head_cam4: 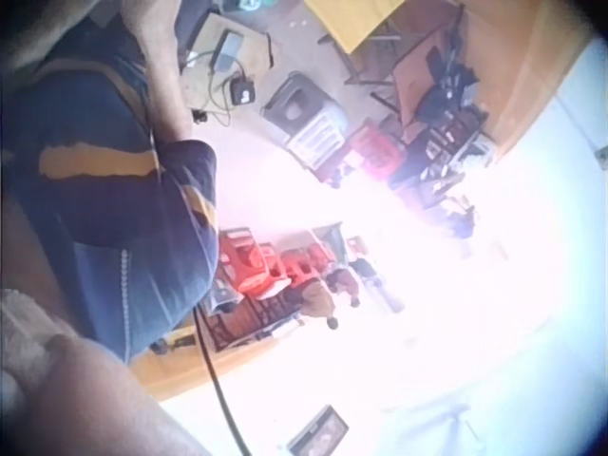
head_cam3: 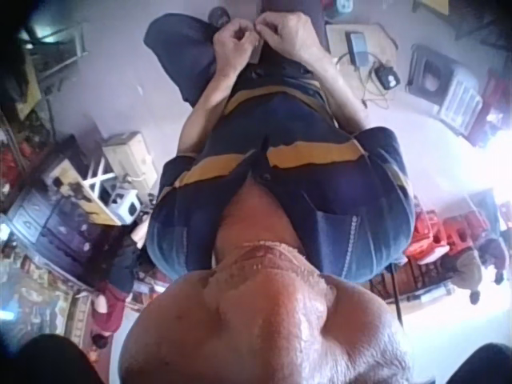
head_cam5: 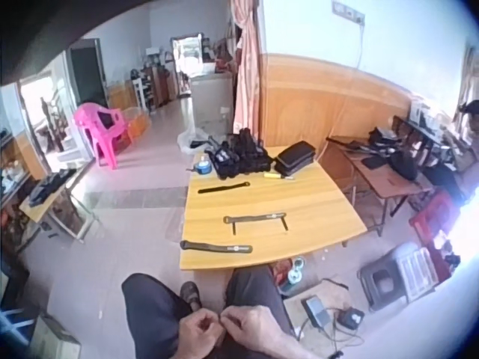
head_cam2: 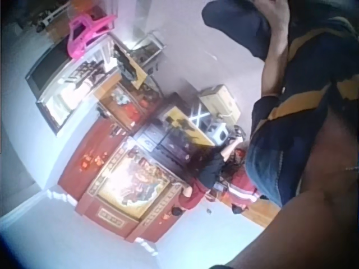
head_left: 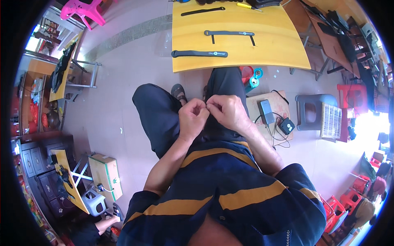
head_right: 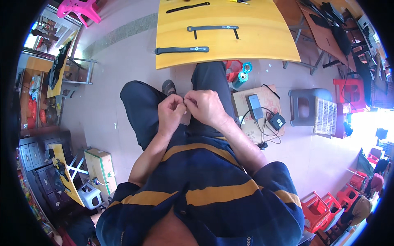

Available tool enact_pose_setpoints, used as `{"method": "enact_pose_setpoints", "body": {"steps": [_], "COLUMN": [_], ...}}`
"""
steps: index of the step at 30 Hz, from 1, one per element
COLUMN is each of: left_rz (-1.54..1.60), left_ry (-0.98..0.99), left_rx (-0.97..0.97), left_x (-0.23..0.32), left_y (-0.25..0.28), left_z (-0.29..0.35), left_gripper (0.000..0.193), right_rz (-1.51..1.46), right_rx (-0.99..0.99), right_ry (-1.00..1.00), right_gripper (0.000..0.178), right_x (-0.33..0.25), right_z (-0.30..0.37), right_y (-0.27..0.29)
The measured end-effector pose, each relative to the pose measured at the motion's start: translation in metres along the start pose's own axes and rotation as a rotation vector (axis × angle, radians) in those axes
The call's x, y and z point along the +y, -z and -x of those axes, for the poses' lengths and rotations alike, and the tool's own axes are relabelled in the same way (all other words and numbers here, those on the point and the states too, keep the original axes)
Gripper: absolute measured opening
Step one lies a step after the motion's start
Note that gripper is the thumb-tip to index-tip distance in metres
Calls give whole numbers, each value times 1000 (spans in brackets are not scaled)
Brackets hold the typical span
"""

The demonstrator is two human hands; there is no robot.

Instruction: Assembling plastic buckles and adjustment clips onto black textile straps.

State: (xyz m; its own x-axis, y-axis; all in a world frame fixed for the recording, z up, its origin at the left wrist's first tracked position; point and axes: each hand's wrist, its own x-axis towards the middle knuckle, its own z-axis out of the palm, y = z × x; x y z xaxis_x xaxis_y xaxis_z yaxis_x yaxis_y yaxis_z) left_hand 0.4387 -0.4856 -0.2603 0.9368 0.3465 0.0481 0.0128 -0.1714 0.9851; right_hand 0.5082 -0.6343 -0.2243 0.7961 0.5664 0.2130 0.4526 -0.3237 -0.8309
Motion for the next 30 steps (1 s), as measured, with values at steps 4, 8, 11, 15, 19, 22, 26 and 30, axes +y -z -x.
{"method": "enact_pose_setpoints", "body": {"steps": [4,8,11,15,19,22,26,30], "left_rz": [219,362,422,320,164,109,127,140], "left_ry": [209,302,364,273,155,141,104,103], "left_rx": [-41,-23,-23,-31,-44,-60,-46,-46], "left_x": [6,-1,-2,-6,-11,-9,-15,-12], "left_y": [0,2,2,1,2,2,-1,-1], "left_z": [-3,-4,-3,0,3,3,3,2], "left_gripper": [7,8,8,8,8,9,7,5], "right_rz": [72,70,105,110,70,51,28,18], "right_rx": [107,15,-29,-11,-12,-18,-20,-21], "right_ry": [132,146,175,99,30,7,2,9], "right_gripper": [6,6,7,7,6,7,8,9], "right_x": [0,0,-3,-1,-3,-2,2,8], "right_z": [1,-1,-1,-1,-3,-3,-1,1], "right_y": [-9,-1,2,-3,0,2,2,0]}}
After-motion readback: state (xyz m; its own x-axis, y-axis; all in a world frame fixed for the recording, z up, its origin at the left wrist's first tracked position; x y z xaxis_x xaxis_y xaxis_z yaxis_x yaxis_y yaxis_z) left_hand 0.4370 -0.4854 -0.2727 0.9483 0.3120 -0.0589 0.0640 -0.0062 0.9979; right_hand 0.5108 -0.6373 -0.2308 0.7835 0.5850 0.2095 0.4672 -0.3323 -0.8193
